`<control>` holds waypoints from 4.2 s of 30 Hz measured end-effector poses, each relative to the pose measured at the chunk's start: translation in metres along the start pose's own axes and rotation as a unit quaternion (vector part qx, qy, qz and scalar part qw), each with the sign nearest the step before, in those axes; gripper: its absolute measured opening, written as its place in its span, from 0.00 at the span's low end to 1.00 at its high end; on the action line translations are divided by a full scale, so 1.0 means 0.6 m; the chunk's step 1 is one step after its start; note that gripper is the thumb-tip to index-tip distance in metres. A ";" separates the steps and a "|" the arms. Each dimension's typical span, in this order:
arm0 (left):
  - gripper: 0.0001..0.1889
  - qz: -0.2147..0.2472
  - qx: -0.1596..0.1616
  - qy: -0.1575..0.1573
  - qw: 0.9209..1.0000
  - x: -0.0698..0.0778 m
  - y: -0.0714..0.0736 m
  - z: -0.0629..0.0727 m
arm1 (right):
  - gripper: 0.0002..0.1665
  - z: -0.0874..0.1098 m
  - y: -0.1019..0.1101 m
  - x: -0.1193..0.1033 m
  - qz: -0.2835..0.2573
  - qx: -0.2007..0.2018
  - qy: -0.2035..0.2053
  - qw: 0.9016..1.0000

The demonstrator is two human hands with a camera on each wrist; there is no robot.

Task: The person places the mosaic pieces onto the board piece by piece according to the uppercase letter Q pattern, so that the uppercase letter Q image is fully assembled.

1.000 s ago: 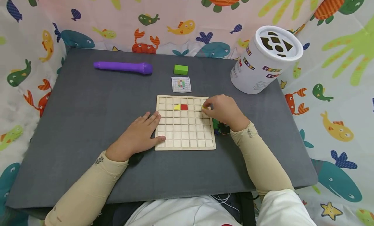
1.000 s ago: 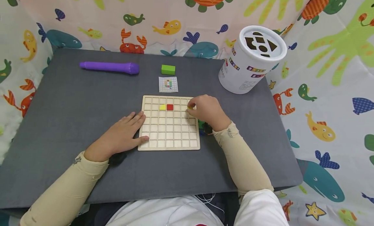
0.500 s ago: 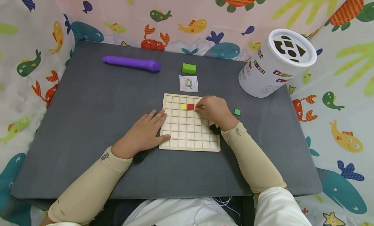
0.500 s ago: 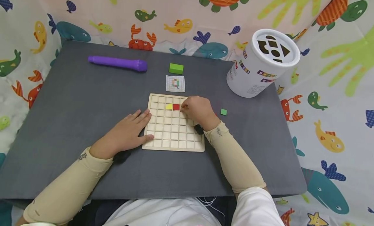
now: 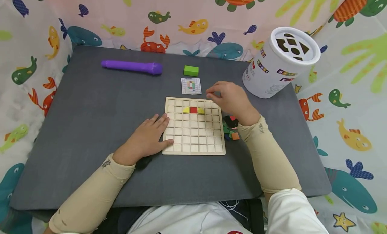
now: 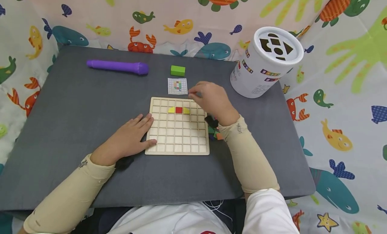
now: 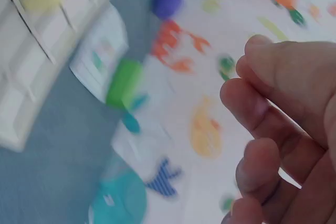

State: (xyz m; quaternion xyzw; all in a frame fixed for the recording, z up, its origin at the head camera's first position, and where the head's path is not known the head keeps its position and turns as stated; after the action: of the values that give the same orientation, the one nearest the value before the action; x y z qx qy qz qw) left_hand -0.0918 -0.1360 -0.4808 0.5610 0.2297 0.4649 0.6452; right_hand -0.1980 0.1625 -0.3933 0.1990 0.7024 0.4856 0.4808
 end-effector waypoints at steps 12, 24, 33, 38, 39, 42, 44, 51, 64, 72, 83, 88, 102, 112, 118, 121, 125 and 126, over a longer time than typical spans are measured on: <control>0.49 -0.001 0.006 0.002 1.000 -0.004 -0.003 0.003 | 0.12 0.130 0.015 0.107 0.011 -0.016 -0.079 0.997; 0.49 0.015 -0.003 0.003 1.000 0.001 0.004 0.004 | 0.09 0.168 -0.053 0.150 0.069 -0.060 -0.051 0.994; 0.49 0.015 -0.008 0.006 1.000 -0.003 0.000 0.009 | 0.09 0.135 -0.055 0.121 0.050 -0.080 -0.071 0.993; 0.49 0.012 -0.001 0.002 1.000 -0.004 -0.001 0.004 | 0.10 0.124 -0.049 0.114 0.053 -0.089 -0.099 0.990; 0.50 0.011 0.000 0.002 1.000 -0.004 -0.001 0.004 | 0.09 0.126 -0.048 0.116 0.059 -0.093 -0.111 0.988; 0.50 0.010 -0.001 0.001 1.000 -0.004 0.000 0.003 | 0.12 0.138 -0.050 0.125 0.076 -0.092 -0.140 0.983; 0.50 0.008 -0.001 0.003 1.000 -0.004 0.001 0.004 | 0.15 0.145 -0.053 0.126 0.081 -0.086 -0.149 0.982; 0.49 0.005 0.001 0.006 1.000 -0.009 0.010 0.009 | 0.14 0.134 -0.062 0.110 0.075 -0.051 -0.131 0.987; 0.49 0.018 -0.004 0.009 1.000 -0.017 -0.002 0.011 | 0.08 0.023 -0.117 0.019 0.075 -0.086 -0.019 0.993; 0.49 0.003 -0.005 0.007 1.000 -0.010 -0.001 0.001 | 0.08 -0.019 -0.144 -0.039 0.083 -0.098 0.045 0.991; 0.49 -0.003 -0.004 0.001 1.000 -0.001 0.014 -0.004 | 0.05 -0.026 -0.125 -0.053 0.090 -0.090 0.108 0.986; 0.50 0.008 -0.007 0.005 1.000 -0.012 -0.002 -0.002 | 0.08 0.006 -0.042 -0.062 0.067 -0.062 0.089 0.992; 0.50 0.006 -0.005 -0.001 1.000 -0.003 -0.006 -0.009 | 0.14 0.199 -0.019 0.091 0.064 -0.109 -0.049 0.991; 0.49 0.006 -0.011 0.003 1.000 -0.008 -0.005 -0.003 | 0.11 0.207 -0.060 0.111 0.047 -0.030 0.023 0.998; 0.50 -0.003 -0.006 -0.001 1.000 -0.005 -0.007 -0.009 | 0.10 0.167 -0.076 0.093 0.051 -0.005 0.074 0.996; 0.50 -0.002 -0.005 0.000 1.000 -0.009 -0.009 -0.008 | 0.10 0.139 -0.090 0.074 0.051 -0.016 0.092 0.994; 0.50 0.004 -0.005 0.001 1.000 -0.013 -0.010 -0.005 | 0.08 0.106 -0.107 0.045 0.047 -0.032 0.111 0.992; 0.50 0.005 -0.005 0.002 1.000 -0.013 -0.010 -0.005 | 0.07 0.098 -0.112 0.036 0.048 -0.035 0.116 0.991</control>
State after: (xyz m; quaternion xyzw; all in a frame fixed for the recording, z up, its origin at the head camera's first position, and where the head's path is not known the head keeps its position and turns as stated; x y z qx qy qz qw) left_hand -0.0958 -0.1409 -0.4890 0.5580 0.2261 0.4702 0.6453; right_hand -0.1445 0.1774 -0.4663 0.1581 0.7253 0.5526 0.3789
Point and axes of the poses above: each hand's wrist, its own z-axis away from the middle knuckle, its own y-axis out of the back of the hand, x = y × z, the point moved 2 cm from there along -z, towards the middle knuckle, and after that the axes turned 7 degrees about -z, right-handed, at the moved point
